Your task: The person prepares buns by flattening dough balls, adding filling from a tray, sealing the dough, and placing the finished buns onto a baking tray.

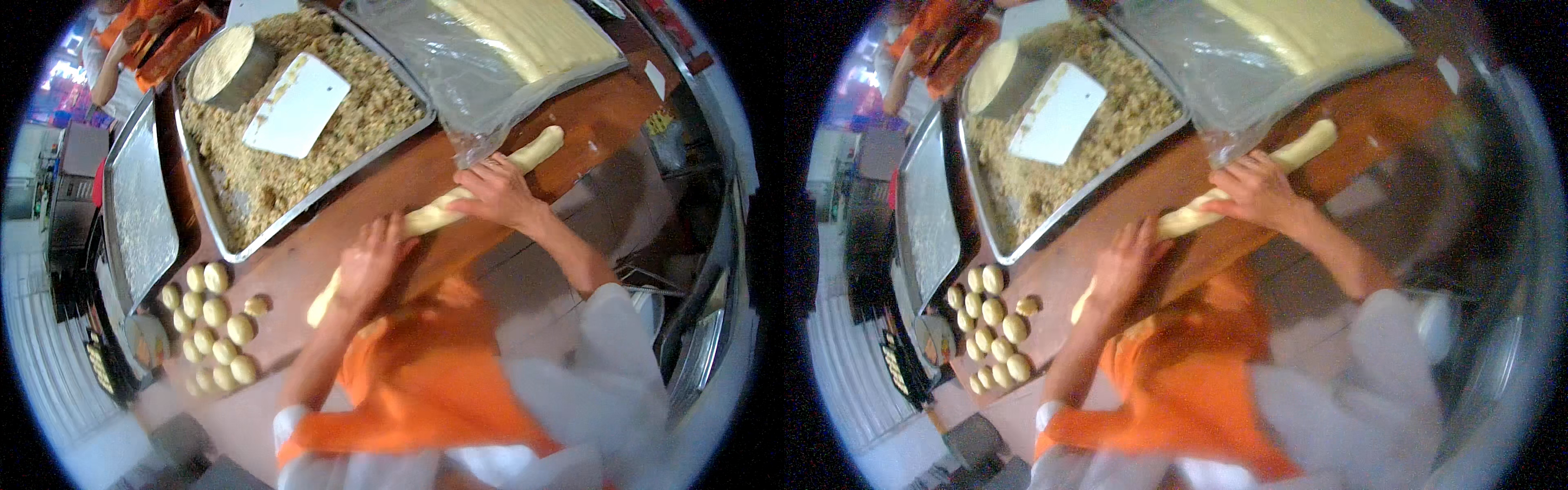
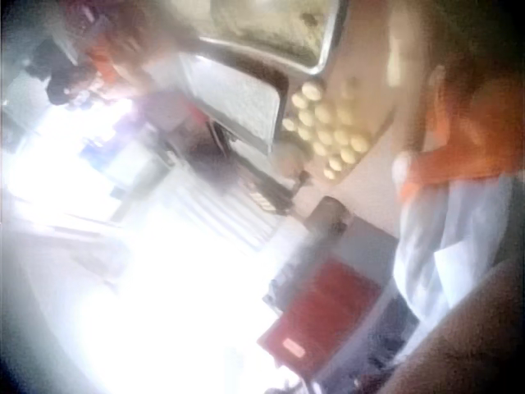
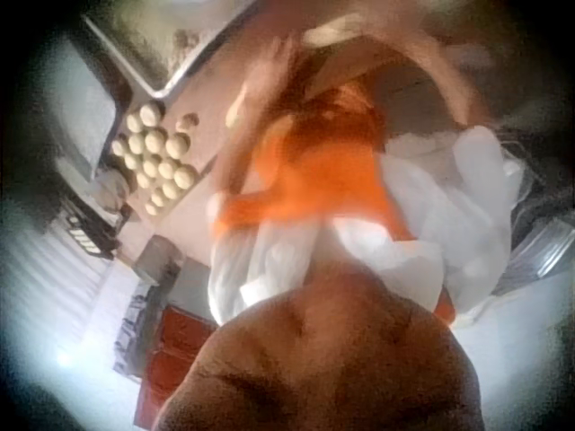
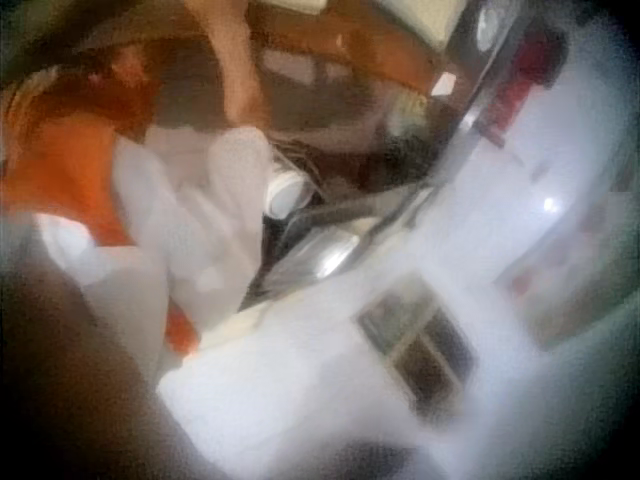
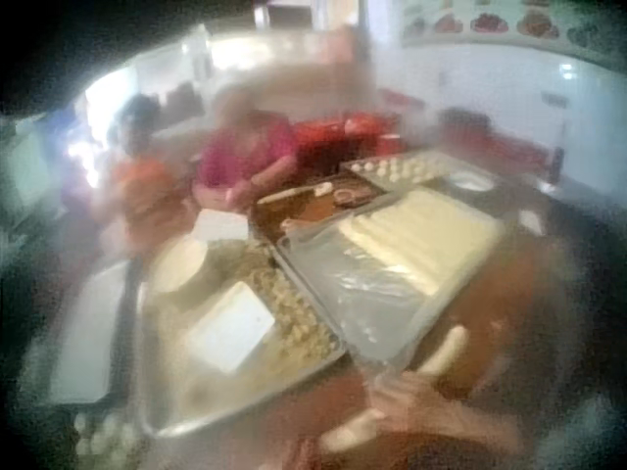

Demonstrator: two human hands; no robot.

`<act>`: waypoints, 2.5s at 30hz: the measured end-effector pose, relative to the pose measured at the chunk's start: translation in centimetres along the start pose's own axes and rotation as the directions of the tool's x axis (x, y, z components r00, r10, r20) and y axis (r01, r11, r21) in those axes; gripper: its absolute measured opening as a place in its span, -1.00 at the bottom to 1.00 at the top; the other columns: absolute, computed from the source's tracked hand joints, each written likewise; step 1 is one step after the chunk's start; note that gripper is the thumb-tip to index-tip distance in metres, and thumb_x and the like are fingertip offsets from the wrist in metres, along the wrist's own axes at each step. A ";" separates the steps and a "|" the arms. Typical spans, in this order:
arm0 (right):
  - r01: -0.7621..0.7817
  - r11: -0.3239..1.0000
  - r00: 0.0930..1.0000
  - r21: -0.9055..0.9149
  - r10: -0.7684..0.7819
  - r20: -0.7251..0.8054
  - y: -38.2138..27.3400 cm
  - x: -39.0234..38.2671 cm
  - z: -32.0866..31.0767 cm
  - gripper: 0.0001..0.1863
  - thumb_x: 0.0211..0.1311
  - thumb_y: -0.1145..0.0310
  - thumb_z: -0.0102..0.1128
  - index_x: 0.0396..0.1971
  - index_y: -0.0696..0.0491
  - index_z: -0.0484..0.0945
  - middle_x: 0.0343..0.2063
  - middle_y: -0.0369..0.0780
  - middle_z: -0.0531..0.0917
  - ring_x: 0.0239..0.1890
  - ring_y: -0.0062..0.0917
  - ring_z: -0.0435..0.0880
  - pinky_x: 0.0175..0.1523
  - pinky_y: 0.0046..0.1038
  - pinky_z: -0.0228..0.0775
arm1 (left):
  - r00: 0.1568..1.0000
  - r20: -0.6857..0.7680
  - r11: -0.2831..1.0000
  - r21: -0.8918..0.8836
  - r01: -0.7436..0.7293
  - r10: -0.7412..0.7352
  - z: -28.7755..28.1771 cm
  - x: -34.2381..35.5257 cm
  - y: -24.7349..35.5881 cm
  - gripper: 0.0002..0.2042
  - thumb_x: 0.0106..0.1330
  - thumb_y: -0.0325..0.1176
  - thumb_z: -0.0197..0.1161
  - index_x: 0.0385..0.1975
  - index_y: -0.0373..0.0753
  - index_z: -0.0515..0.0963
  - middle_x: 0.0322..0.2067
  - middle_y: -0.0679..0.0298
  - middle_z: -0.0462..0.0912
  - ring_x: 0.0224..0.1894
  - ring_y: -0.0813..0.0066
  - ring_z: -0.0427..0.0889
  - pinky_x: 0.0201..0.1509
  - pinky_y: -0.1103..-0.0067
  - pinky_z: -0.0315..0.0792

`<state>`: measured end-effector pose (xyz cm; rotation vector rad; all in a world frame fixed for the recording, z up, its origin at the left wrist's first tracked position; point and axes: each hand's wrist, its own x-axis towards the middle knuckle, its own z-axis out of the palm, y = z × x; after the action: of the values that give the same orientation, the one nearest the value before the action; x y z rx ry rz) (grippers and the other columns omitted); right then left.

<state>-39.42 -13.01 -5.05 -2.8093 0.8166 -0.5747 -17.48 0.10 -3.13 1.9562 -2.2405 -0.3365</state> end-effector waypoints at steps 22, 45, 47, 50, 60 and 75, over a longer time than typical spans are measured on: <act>-0.144 0.961 0.988 -0.234 0.128 -0.083 9.9 -4.1 -5.7 -0.71 0.06 0.10 0.08 -0.39 0.03 0.50 -0.42 -0.24 0.51 -0.28 -0.34 0.48 -0.08 -0.26 0.26 | 0.978 -0.091 0.982 0.064 -0.180 0.185 2.1 10.7 8.6 -0.40 0.11 0.01 0.09 0.07 -0.26 0.26 -0.04 0.11 0.39 0.02 0.27 0.39 0.03 0.30 0.28; 0.079 0.994 0.995 -0.082 -0.074 0.060 -2.0 -3.1 -1.7 -0.39 0.05 -0.06 0.01 -0.03 0.11 0.36 0.02 -0.16 0.38 0.12 -0.31 0.30 0.21 0.00 -0.08 | 0.963 -0.242 0.985 -0.096 -0.141 0.114 2.1 1.4 6.5 -0.32 0.02 -0.04 0.20 0.13 -0.27 0.20 0.14 0.06 0.23 0.17 0.17 0.22 0.26 0.28 0.04; 0.064 0.990 0.997 -0.123 -0.057 0.057 -3.2 -2.6 -1.5 -0.37 -0.02 -0.04 0.09 -0.01 0.08 0.35 0.04 -0.17 0.35 0.12 -0.30 0.29 0.22 0.00 -0.09 | 0.967 -0.244 0.994 0.096 -0.044 0.067 0.9 -2.1 3.5 -0.34 0.03 -0.09 0.22 0.13 -0.27 0.21 0.13 0.07 0.24 0.17 0.16 0.22 0.26 0.29 0.04; 0.103 0.992 0.992 -0.070 -0.098 0.082 -6.4 -1.8 -0.1 -0.34 -0.08 -0.03 0.16 0.03 0.02 0.33 0.04 -0.17 0.34 0.08 -0.28 0.29 0.23 -0.01 -0.09 | 0.927 -0.251 0.959 -0.017 0.283 -0.278 -0.1 -7.8 -0.7 -0.35 0.01 -0.13 0.27 0.11 -0.25 0.23 0.06 0.09 0.31 0.12 0.18 0.27 0.18 0.28 0.13; 0.388 0.922 0.918 -0.005 -0.386 0.090 -9.7 4.8 2.5 -0.35 -0.28 0.18 0.34 -0.02 -0.13 0.41 -0.34 -0.27 0.42 -0.32 -0.41 0.42 -0.26 -0.32 0.27 | 0.949 -0.314 0.994 0.095 0.059 -0.026 -3.1 -16.1 -9.1 -0.57 -0.04 -0.44 0.08 -0.06 -0.23 0.39 -0.45 0.29 0.36 -0.39 0.36 0.39 -0.35 0.52 0.34; 0.424 0.867 0.865 0.263 -0.474 0.165 -23.0 7.7 6.3 -0.40 -0.19 0.22 0.30 -0.04 0.05 0.38 -0.16 -0.20 0.44 -0.11 -0.33 0.41 -0.03 -0.26 0.24 | 0.819 -0.357 0.882 -0.029 0.470 -0.449 -3.3 -16.8 -12.5 -0.67 0.05 -0.44 0.17 -0.12 -0.19 0.46 -0.18 0.16 0.49 -0.16 0.25 0.48 -0.11 0.46 0.37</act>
<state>-19.81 2.36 -2.48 -2.7859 0.0344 -0.3616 -2.32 14.90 -2.64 2.3551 -1.5575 0.0427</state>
